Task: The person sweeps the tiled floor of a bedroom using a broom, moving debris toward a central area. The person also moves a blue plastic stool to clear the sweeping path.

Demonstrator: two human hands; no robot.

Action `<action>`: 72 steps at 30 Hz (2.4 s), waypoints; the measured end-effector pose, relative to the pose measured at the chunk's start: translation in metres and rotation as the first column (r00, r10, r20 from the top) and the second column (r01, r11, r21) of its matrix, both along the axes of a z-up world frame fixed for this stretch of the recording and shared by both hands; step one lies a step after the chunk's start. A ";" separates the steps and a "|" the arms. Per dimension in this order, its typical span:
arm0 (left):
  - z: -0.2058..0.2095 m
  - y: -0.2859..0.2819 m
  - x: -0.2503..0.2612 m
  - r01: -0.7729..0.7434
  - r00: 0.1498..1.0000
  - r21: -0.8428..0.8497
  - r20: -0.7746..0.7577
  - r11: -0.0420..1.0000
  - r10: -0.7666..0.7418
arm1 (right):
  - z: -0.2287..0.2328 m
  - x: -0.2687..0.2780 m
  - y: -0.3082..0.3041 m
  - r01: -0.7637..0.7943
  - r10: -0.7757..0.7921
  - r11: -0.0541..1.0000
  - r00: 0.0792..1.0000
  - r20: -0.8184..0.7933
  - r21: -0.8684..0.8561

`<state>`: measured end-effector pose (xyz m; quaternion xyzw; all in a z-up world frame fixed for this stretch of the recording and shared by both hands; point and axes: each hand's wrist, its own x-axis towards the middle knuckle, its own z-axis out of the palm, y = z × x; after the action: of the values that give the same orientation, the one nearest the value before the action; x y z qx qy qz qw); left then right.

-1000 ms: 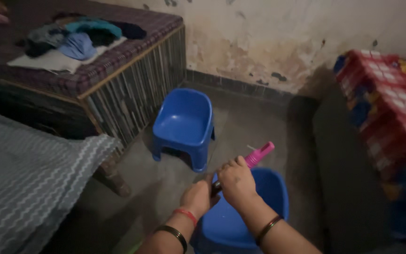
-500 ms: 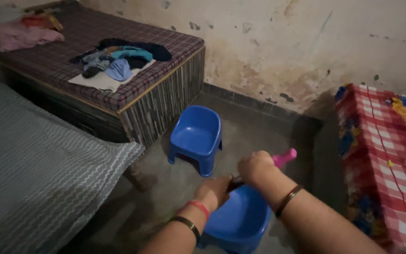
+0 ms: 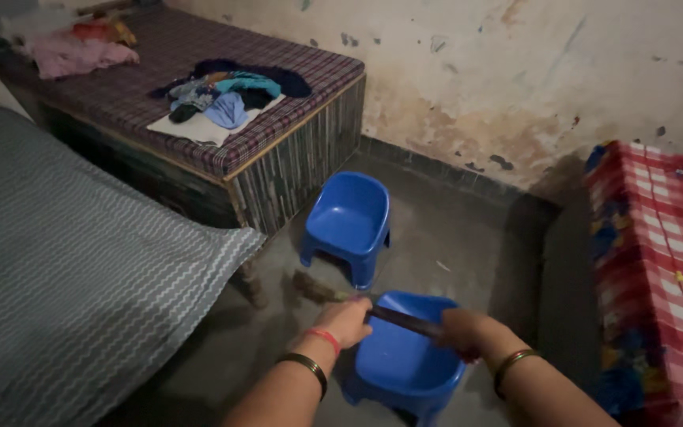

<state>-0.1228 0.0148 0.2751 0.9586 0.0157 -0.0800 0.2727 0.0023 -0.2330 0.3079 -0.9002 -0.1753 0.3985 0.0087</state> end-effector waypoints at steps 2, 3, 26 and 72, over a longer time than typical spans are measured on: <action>-0.012 0.009 0.000 0.106 0.994 0.002 -0.040 0.994 -0.106 | -0.015 -0.001 0.009 0.011 -0.013 0.999 0.999 0.047 0.045; -0.016 0.015 0.001 0.158 0.986 0.000 -0.059 0.987 -0.158 | -0.020 -0.002 0.018 0.041 -0.046 0.997 0.996 0.077 0.059; -0.053 0.297 0.071 -0.029 0.993 -0.173 -0.118 0.985 0.008 | -0.155 0.063 0.338 0.484 -0.391 0.778 0.872 -0.294 0.401; -0.083 0.230 0.009 -0.424 0.856 -0.441 0.091 0.791 0.509 | -0.019 0.018 0.213 -0.515 0.534 0.843 0.836 0.123 -0.159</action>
<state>-0.1133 0.2450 0.1925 0.8497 0.2078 0.0880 0.4766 0.0199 -0.0202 0.2887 -0.8459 -0.3914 0.3207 -0.1689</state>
